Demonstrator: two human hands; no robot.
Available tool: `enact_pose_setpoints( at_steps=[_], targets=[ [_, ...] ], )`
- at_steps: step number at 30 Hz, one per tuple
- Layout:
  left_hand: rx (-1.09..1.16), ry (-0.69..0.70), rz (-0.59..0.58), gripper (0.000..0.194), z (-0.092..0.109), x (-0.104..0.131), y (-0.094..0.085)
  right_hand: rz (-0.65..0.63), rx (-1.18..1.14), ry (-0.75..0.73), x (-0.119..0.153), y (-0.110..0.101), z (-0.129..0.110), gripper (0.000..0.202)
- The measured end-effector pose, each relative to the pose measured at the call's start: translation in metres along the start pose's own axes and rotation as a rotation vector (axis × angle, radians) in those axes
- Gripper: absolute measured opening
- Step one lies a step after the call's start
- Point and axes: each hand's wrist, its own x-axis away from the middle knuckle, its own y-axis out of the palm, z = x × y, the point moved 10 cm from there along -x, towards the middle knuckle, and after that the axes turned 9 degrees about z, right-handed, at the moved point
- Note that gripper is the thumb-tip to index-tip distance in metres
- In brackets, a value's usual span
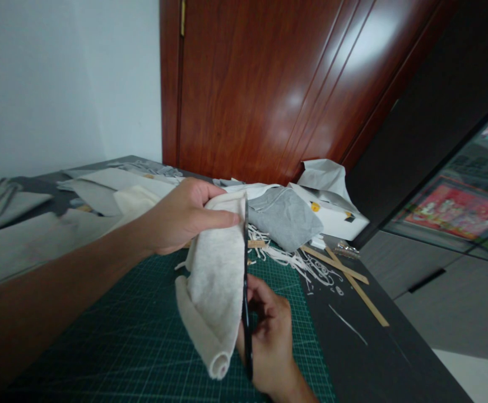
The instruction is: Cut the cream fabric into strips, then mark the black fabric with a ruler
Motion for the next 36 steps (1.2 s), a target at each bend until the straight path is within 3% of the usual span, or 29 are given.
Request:
enact_pose_setpoints(
  at_steps=[31,36],
  targets=[
    [0.110,-0.030,-0.005,0.010,-0.001,0.000,0.000,0.016,0.121,-0.051,0.002,-0.003,0.000,0.016],
    [0.173,0.121,0.156,0.014,0.015,-0.003,-0.017,0.008,0.093,-0.025,0.002,-0.002,0.003,0.019]
  ],
)
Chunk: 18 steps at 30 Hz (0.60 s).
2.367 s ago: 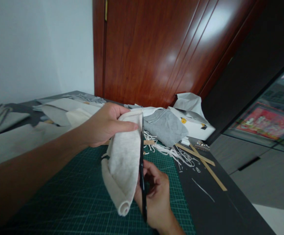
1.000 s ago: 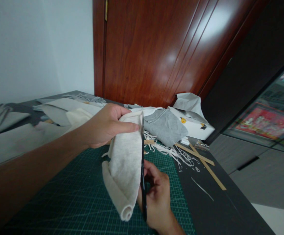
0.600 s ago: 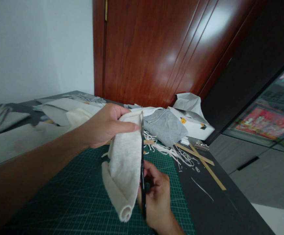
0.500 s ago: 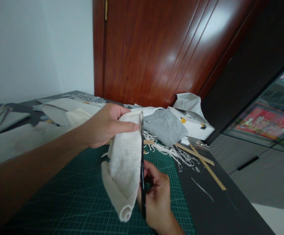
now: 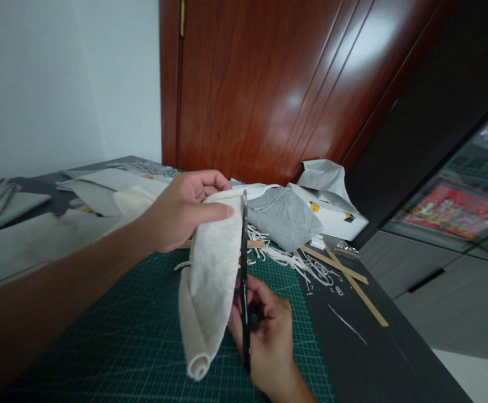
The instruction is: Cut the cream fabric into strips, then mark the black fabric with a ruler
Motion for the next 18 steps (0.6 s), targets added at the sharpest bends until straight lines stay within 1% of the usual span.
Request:
enact_pose_setpoints(
  at_steps=[2,5,9,13,16,18],
  targets=[
    [-0.006,0.099,0.072,0.020,0.009,-0.002,-0.007,0.011,-0.015,0.013,-0.001,-0.001,0.000,0.023],
    [-0.055,0.193,0.106,0.017,0.016,-0.001,-0.011,0.037,-0.067,0.050,-0.003,-0.002,0.001,0.025],
    [-0.053,0.220,0.105,0.015,0.016,0.000,-0.010,0.047,-0.100,0.085,-0.002,0.000,0.005,0.027],
    [-0.056,0.244,0.127,0.014,0.017,0.000,-0.011,0.027,-0.044,0.091,-0.001,0.001,0.004,0.019],
    [-0.100,0.274,0.134,0.017,0.019,0.000,-0.012,-0.006,0.004,0.064,-0.002,0.003,-0.003,0.016],
    [-0.161,0.296,0.140,0.020,0.022,0.000,-0.012,-0.013,0.019,0.064,-0.002,0.003,-0.002,0.016]
  ],
)
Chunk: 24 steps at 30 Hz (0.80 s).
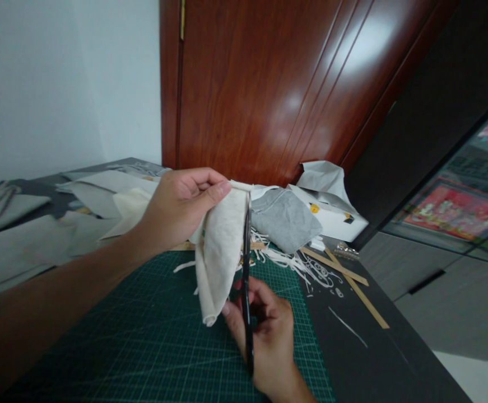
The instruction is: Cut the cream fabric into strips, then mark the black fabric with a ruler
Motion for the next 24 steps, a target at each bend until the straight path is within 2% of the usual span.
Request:
enact_pose_setpoints(
  at_steps=[7,9,13,15,20,24],
  targets=[
    [-0.035,-0.045,-0.030,0.042,-0.002,0.001,0.003,-0.011,-0.067,0.021,0.003,0.004,0.011,0.021],
    [-0.005,-0.075,-0.041,0.040,-0.003,0.002,0.004,-0.028,-0.049,0.040,0.004,0.006,0.011,0.019],
    [0.106,-0.119,-0.103,0.015,-0.003,0.004,0.009,-0.043,-0.013,0.038,0.004,0.007,0.005,0.018],
    [0.103,-0.141,-0.111,0.011,-0.005,0.004,0.009,-0.042,-0.019,0.031,0.004,0.006,0.004,0.017],
    [-0.001,-0.143,-0.078,0.027,-0.008,0.004,0.007,-0.045,-0.060,0.046,0.005,0.006,0.011,0.018],
    [0.040,-0.167,-0.064,0.029,-0.010,0.006,0.009,-0.023,-0.103,0.015,0.004,0.005,0.011,0.024]
  ],
)
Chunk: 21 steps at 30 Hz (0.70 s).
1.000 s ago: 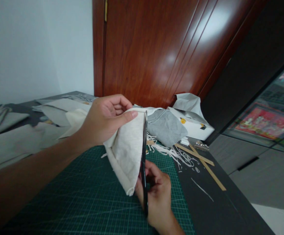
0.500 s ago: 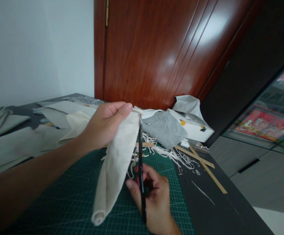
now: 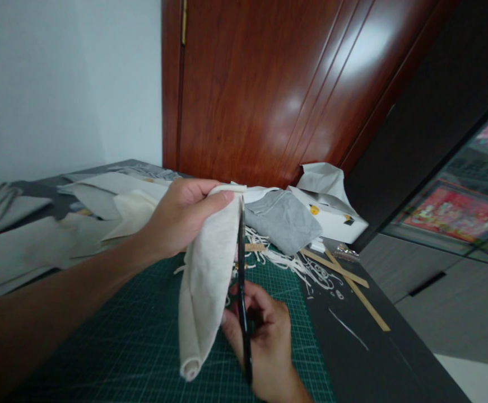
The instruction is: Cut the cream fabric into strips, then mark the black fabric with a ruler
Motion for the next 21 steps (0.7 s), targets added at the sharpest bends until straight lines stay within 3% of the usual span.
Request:
enact_pose_setpoints(
  at_steps=[11,18,21],
  targets=[
    [0.143,-0.103,0.011,0.044,-0.009,0.002,0.003,-0.029,-0.076,-0.019,0.001,0.002,-0.005,0.028],
    [0.156,-0.116,0.003,0.044,-0.010,0.002,0.005,-0.035,-0.099,0.064,0.004,0.002,0.004,0.021],
    [0.222,-0.141,-0.062,0.037,-0.014,0.002,0.010,-0.043,-0.088,0.068,0.005,0.002,0.006,0.022]
  ],
)
